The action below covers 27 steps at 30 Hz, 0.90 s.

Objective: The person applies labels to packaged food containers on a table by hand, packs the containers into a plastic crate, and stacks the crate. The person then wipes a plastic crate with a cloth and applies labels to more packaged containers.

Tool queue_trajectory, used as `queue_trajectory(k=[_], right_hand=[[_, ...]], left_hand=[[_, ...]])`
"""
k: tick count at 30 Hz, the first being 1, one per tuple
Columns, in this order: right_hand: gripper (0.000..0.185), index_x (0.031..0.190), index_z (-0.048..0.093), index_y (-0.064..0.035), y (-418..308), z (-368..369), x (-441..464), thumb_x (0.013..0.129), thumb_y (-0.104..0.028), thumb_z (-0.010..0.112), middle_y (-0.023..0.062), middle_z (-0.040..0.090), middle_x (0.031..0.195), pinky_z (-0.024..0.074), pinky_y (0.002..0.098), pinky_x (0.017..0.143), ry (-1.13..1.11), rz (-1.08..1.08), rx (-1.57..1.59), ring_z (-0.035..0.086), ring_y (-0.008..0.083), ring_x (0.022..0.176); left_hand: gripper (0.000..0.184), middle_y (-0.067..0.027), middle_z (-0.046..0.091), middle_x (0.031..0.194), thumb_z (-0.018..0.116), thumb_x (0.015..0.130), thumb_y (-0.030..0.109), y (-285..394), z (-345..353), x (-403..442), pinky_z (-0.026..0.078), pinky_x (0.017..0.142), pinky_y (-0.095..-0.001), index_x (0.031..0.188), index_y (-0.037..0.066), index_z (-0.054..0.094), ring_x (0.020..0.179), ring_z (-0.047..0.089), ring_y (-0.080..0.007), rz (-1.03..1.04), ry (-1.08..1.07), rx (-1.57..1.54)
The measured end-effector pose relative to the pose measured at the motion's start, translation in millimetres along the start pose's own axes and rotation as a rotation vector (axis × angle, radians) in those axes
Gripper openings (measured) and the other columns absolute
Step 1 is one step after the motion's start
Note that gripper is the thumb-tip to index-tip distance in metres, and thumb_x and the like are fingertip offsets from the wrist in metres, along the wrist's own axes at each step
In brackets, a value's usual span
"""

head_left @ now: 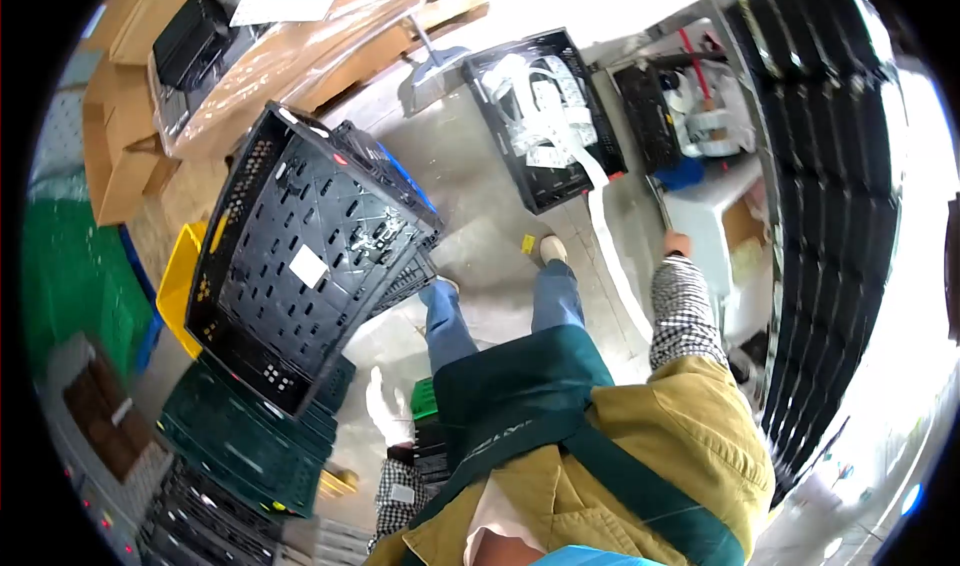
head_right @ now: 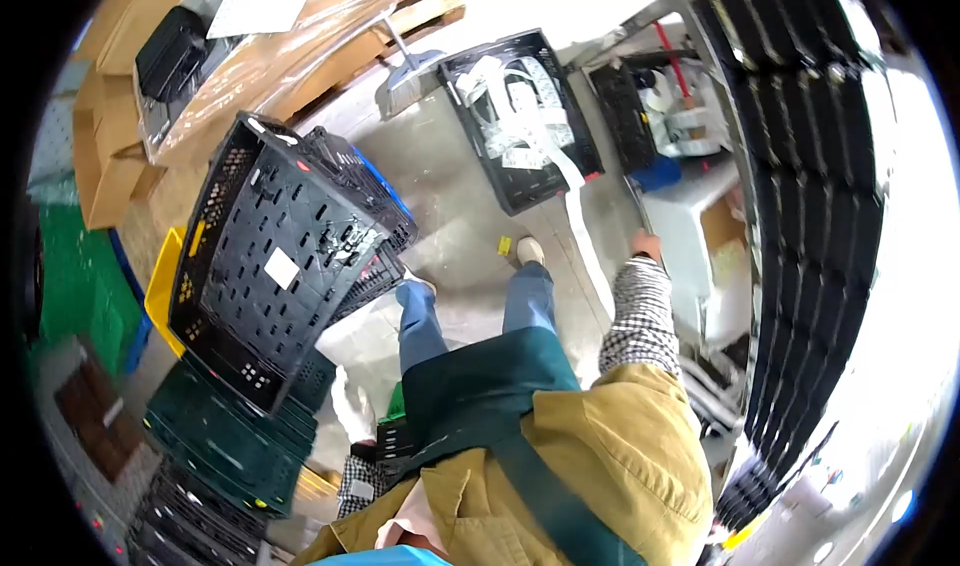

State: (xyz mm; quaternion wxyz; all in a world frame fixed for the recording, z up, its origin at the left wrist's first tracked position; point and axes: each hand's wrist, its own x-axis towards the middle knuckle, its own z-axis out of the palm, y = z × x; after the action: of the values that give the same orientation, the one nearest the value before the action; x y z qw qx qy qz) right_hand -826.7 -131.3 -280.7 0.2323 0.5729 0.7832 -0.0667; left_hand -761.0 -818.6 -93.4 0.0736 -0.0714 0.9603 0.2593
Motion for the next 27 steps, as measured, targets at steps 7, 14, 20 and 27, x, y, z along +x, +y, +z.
queue_trajectory(k=[7,14,20,27], right_hand=[[0.043,0.11,0.051,-0.0006,25,35,303,0.088,-0.037,0.055,0.0146,0.057,0.089,0.044,0.0372,0.07,-0.198,-0.25,-0.097,0.054,0.0293,0.079],[0.051,0.084,0.055,0.0018,24,70,346,0.082,-0.048,0.068,0.0089,0.047,0.061,0.037,0.0298,0.045,-0.209,0.21,0.974,0.045,0.0173,0.052],[0.059,0.121,0.053,0.0105,-1,7,265,0.088,-0.037,0.061,0.0166,0.06,0.117,0.0461,0.0312,0.089,-0.153,-0.263,0.789,0.059,0.0229,0.101],[0.052,0.129,0.051,-0.0102,-121,-159,-62,0.08,0.003,0.062,0.0245,0.044,0.131,0.0373,0.044,0.102,0.26,-1.445,0.187,0.045,0.0395,0.12]], left_hand=[[0.05,-0.0211,0.06,0.113,0.058,0.077,0.01,25,99,-178,0.046,0.092,-0.0365,0.126,0.001,0.052,0.105,0.059,-0.0316,-0.976,-0.055,0.16],[0.043,-0.0161,0.063,0.109,0.059,0.08,0.01,81,160,-160,0.05,0.085,-0.031,0.123,0.005,0.055,0.096,0.063,-0.027,-0.962,-0.147,-0.025],[0.045,-0.0124,0.061,0.111,0.059,0.083,0.004,99,149,-138,0.05,0.08,-0.0276,0.128,0.007,0.051,0.082,0.062,-0.0181,-0.81,0.02,-0.186],[0.054,-0.0162,0.053,0.129,0.058,0.084,0.001,62,39,-73,0.044,0.095,-0.0328,0.136,0.005,0.042,0.112,0.055,-0.0243,-0.707,0.392,-0.13]])
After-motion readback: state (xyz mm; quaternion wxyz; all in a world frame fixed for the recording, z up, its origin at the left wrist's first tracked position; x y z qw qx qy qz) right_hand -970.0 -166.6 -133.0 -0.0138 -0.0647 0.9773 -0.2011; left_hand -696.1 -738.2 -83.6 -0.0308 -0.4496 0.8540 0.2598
